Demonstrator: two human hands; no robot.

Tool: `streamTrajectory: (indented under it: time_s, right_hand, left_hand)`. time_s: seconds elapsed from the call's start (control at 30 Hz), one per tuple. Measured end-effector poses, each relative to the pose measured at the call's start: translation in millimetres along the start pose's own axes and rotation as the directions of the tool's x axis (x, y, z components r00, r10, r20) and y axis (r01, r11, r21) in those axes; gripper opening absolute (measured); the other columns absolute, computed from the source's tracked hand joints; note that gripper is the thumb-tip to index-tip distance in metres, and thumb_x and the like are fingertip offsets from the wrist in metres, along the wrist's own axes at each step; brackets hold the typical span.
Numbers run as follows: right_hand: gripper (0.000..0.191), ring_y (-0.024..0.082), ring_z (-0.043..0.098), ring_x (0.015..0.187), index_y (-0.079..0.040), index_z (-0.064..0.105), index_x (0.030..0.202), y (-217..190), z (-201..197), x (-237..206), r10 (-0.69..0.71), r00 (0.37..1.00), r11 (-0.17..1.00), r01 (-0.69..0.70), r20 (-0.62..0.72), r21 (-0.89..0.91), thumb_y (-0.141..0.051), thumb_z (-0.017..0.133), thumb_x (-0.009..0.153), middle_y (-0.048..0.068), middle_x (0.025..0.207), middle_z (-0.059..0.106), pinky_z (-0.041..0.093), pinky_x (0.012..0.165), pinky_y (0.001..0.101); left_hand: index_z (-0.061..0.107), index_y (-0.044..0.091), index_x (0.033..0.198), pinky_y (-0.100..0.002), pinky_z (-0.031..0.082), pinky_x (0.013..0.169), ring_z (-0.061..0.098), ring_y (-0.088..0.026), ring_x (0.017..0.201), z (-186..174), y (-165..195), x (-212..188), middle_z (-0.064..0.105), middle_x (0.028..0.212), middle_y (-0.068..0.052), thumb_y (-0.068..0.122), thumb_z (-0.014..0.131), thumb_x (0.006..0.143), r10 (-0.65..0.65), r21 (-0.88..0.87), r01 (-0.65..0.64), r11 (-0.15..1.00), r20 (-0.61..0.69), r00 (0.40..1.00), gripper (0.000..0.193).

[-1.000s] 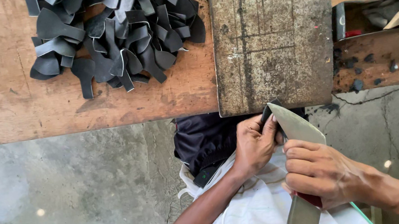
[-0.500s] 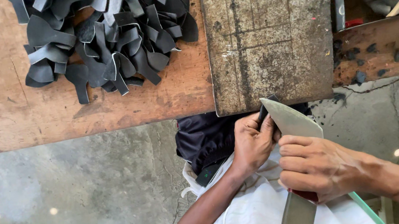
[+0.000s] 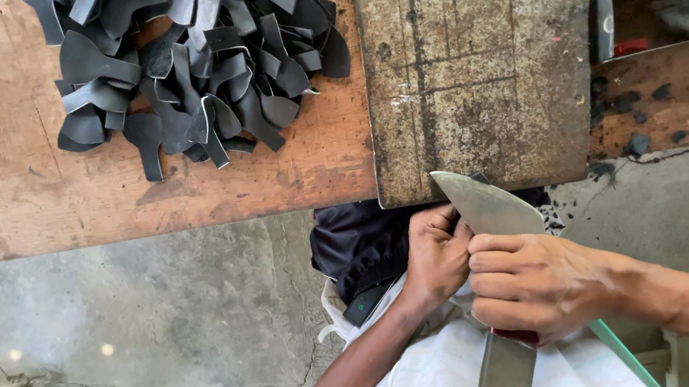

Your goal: The person trims small black rubber pieces using a curved knife on a wooden workbench. They repeatedly pick up pieces, hold them against a wooden block, and shave off edges, then place the trimmed pieces into a small metal box.

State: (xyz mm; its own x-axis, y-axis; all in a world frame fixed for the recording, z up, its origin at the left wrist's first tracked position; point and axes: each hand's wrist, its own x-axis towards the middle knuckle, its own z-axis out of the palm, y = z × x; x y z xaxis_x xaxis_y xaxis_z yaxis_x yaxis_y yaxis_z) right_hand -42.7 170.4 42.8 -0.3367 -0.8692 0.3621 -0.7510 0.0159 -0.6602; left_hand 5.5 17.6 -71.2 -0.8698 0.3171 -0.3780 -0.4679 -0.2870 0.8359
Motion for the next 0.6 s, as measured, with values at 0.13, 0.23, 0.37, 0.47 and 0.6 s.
streamTrajectory:
  time_s: [0.13,0.23,0.37,0.47,0.6]
  right_hand:
    - [0.029,0.025,0.056,0.079,-0.005,0.057,0.085,6.8,2.8,2.5,-0.051,0.999,0.999,0.051,0.008,0.01,-0.02,0.075,0.067,0.005,0.08,0.052,0.049,0.087,0.0434]
    - [0.03,0.026,0.057,0.081,-0.004,0.058,0.087,7.1,5.5,2.0,-0.035,0.999,0.999,0.035,0.001,0.006,-0.02,0.075,0.069,0.006,0.082,0.054,0.049,0.09,0.0437]
    - [0.02,0.023,0.058,0.084,-0.007,0.058,0.088,-5.3,5.5,-5.4,0.075,0.995,0.996,-0.078,-0.072,-0.041,-0.016,0.075,0.081,0.004,0.083,0.054,0.048,0.101,0.0472]
    - [0.021,0.024,0.058,0.083,-0.007,0.056,0.085,-20.6,2.3,-15.1,0.143,0.986,0.99,-0.143,-0.088,0.007,-0.017,0.075,0.082,0.005,0.083,0.055,0.048,0.102,0.0462]
    - [0.024,0.026,0.058,0.082,-0.008,0.055,0.081,-31.4,-3.7,-25.9,0.195,0.977,0.981,-0.193,-0.086,0.038,-0.018,0.075,0.074,0.005,0.082,0.055,0.048,0.097,0.0447]
  left_hand:
    - [0.07,-0.004,0.102,-0.022,0.054,0.073,0.06,-0.002,0.084,-6.8,-6.3,-2.3,0.071,0.094,0.001,0.003,0.053,0.109,-0.011,-0.115,0.013,0.993,0.019,1.0,0.019]
    - [0.071,-0.004,0.099,-0.023,0.053,0.071,0.06,-0.002,0.083,-8.8,-6.4,-0.5,0.071,0.092,0.001,0.005,0.056,0.11,-0.022,-0.103,0.021,0.994,-0.003,1.0,0.021]
    - [0.07,-0.002,0.096,-0.022,0.052,0.068,0.059,-0.001,0.079,2.0,-1.8,2.9,0.07,0.088,0.003,0.011,0.055,0.109,0.02,-0.087,-0.031,0.996,-0.124,0.992,0.024]
    - [0.067,0.0,0.087,-0.021,0.043,0.056,0.054,-0.001,0.064,11.0,5.7,-2.6,0.065,0.074,0.004,0.019,0.055,0.11,0.01,-0.074,-0.021,0.997,-0.145,0.989,0.032]
    - [0.067,0.0,0.082,-0.022,0.036,0.051,0.047,-0.002,0.058,12.0,17.4,-0.7,0.06,0.067,0.003,0.024,0.058,0.109,0.009,-0.005,-0.01,1.0,-0.117,0.993,0.038]
